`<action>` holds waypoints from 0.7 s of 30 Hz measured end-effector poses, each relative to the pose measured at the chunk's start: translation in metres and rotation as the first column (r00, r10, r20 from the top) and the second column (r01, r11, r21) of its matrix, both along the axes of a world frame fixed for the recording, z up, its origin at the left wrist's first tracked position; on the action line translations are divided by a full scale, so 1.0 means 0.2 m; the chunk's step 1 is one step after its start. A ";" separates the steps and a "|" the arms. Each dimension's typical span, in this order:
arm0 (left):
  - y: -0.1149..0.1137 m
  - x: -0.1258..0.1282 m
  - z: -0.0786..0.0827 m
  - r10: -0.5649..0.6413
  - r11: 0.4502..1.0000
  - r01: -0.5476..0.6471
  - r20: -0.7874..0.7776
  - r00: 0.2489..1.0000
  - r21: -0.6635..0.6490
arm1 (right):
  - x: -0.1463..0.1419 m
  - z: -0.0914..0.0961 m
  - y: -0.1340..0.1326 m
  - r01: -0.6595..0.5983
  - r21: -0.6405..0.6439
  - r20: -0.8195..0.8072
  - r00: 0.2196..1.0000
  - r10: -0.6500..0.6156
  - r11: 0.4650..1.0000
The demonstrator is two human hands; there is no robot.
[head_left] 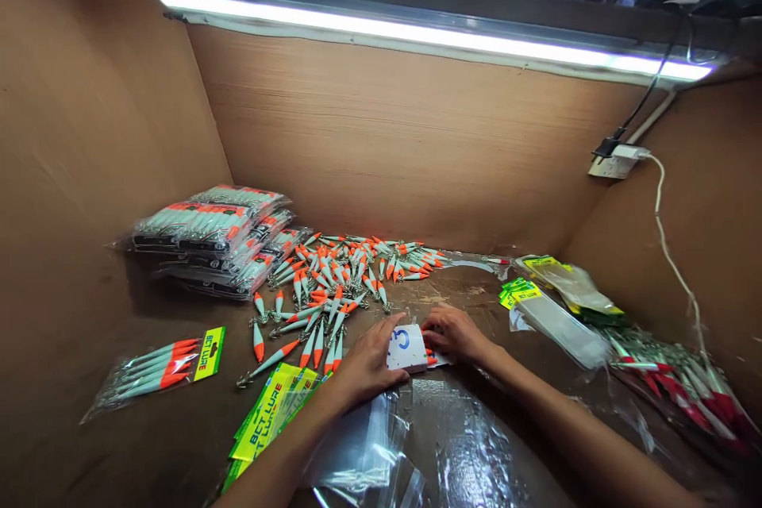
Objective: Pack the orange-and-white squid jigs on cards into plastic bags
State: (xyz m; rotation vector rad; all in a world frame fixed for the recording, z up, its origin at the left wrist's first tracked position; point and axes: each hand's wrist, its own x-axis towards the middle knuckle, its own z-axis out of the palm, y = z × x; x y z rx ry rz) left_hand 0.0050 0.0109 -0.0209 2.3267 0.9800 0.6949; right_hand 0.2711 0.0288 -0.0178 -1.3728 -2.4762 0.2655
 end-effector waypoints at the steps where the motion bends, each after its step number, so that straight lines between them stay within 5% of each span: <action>1: 0.00 0.00 0.00 0.000 1.000 0.000 -0.002 1.000 -0.001 | -0.02 -0.01 0.02 -0.024 0.001 0.002 1.000 0.024 1.000; 6: -0.01 -0.01 0.03 -0.010 0.999 0.010 -0.005 1.000 -0.037 | 0.00 0.00 0.08 -0.227 -0.017 0.024 0.974 0.227 0.974; 9: -0.02 -0.01 0.03 -0.013 0.998 0.012 -0.014 1.000 -0.068 | 0.05 0.09 0.14 -0.302 -0.158 0.025 0.951 0.309 0.940; 12: -0.02 -0.02 0.01 -0.032 0.997 0.032 -0.004 0.999 -0.067 | 0.07 0.18 0.26 -0.104 -0.232 0.086 0.988 0.127 0.967; 15: -0.02 -0.02 0.01 -0.042 0.998 0.042 0.006 0.999 -0.052 | 0.04 0.19 0.41 0.163 -0.066 0.101 0.983 -0.156 0.984; 21: -0.02 -0.01 0.04 -0.038 0.999 0.038 0.041 0.998 0.005 | -0.03 0.13 0.54 0.293 0.054 0.111 0.948 -0.297 0.955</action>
